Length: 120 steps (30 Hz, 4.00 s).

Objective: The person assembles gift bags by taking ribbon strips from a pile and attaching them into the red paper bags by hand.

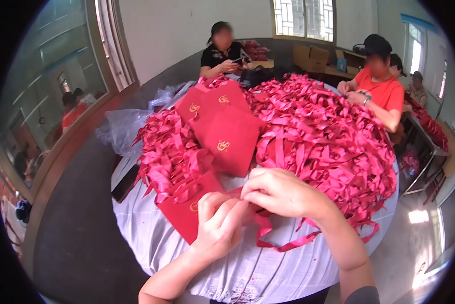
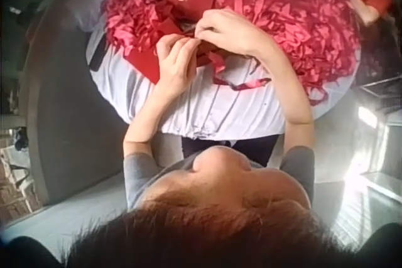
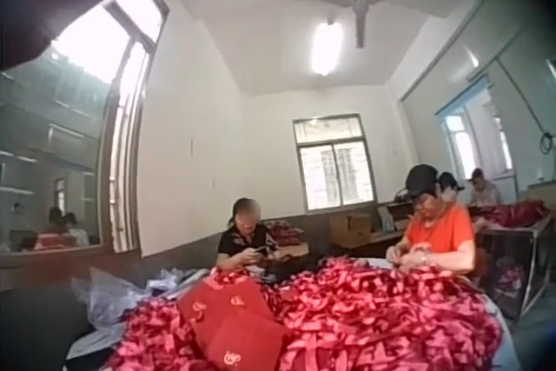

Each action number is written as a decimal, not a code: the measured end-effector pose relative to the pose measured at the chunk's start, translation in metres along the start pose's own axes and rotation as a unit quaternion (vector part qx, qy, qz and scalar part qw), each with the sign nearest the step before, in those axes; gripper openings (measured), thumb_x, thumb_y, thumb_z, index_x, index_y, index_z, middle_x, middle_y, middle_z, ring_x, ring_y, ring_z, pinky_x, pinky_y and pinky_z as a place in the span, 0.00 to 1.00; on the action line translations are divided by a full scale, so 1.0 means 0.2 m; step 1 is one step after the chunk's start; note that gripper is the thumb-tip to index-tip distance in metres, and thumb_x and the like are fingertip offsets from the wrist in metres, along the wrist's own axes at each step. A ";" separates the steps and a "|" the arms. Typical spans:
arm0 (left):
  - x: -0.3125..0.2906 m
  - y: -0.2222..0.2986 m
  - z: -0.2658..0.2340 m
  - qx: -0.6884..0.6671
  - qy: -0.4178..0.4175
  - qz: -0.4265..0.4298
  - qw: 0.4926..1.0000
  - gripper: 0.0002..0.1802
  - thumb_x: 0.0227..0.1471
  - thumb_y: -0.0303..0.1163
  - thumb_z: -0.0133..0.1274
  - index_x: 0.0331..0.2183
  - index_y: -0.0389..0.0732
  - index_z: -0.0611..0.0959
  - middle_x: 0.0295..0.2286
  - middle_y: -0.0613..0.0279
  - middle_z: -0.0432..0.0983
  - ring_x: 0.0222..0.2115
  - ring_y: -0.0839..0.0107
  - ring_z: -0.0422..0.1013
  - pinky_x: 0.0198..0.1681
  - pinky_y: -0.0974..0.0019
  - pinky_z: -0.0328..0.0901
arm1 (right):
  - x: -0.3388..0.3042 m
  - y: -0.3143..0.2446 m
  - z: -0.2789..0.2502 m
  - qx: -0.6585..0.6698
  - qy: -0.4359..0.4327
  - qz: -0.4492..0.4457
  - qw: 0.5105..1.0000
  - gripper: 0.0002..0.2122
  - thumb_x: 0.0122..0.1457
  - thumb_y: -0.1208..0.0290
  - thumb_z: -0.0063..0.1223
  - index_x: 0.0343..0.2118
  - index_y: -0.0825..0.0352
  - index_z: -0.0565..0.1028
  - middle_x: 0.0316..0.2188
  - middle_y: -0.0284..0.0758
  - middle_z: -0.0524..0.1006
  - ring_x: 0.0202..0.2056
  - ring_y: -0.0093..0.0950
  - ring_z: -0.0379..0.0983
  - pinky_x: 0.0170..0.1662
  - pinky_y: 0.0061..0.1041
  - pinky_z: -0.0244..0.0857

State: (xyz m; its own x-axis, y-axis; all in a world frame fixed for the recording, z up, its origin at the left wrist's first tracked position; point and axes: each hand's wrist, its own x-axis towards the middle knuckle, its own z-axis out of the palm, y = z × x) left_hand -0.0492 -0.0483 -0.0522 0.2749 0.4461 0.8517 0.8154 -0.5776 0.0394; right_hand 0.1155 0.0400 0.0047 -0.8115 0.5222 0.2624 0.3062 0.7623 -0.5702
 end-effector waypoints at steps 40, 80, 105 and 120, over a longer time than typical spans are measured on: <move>-0.03 0.01 0.03 -0.070 -0.013 -0.082 0.994 0.15 0.38 0.15 0.54 0.32 0.36 0.70 0.28 0.52 0.65 0.32 0.56 0.61 0.37 0.57 0.57 | 0.01 -0.02 0.08 0.023 0.133 0.027 0.990 0.06 0.46 0.73 0.51 0.21 0.71 0.74 0.22 0.43 0.75 0.31 0.41 0.73 0.35 0.37 0.65; 0.02 0.01 0.02 -0.070 0.011 -0.124 0.990 0.15 0.38 0.12 0.53 0.33 0.35 0.77 0.24 0.56 0.68 0.30 0.59 0.63 0.37 0.62 0.59 | 0.03 0.05 -0.11 0.585 0.298 0.064 0.752 0.12 0.60 0.74 0.43 0.46 0.68 0.62 0.36 0.39 0.76 0.15 0.13 0.62 0.16 0.10 0.53; 0.00 -0.02 0.00 -0.062 0.042 -0.190 0.979 0.12 0.42 0.14 0.53 0.33 0.34 0.77 0.24 0.58 0.69 0.29 0.63 0.63 0.34 0.64 0.59 | -0.05 -0.12 0.09 -0.117 0.007 0.032 0.993 0.09 0.51 0.68 0.55 0.24 0.69 0.72 0.26 0.41 0.73 0.33 0.38 0.72 0.35 0.35 0.66; -0.01 0.06 0.04 -0.037 0.016 -0.012 0.999 0.15 0.38 0.15 0.55 0.34 0.36 0.77 0.24 0.59 0.70 0.28 0.59 0.63 0.35 0.60 0.58 | -0.08 -0.08 0.09 -0.125 0.228 -0.041 0.965 0.13 0.51 0.62 0.56 0.17 0.67 0.74 0.24 0.38 0.68 0.32 0.36 0.66 0.39 0.34 0.59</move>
State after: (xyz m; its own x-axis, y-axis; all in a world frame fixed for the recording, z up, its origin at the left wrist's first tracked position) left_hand -0.0368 -0.0503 -0.0586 0.2378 0.4399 0.8660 0.7815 -0.6161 0.0983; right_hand 0.1133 0.0121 -0.0046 -0.5522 0.5267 0.6463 0.4072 0.8468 -0.3422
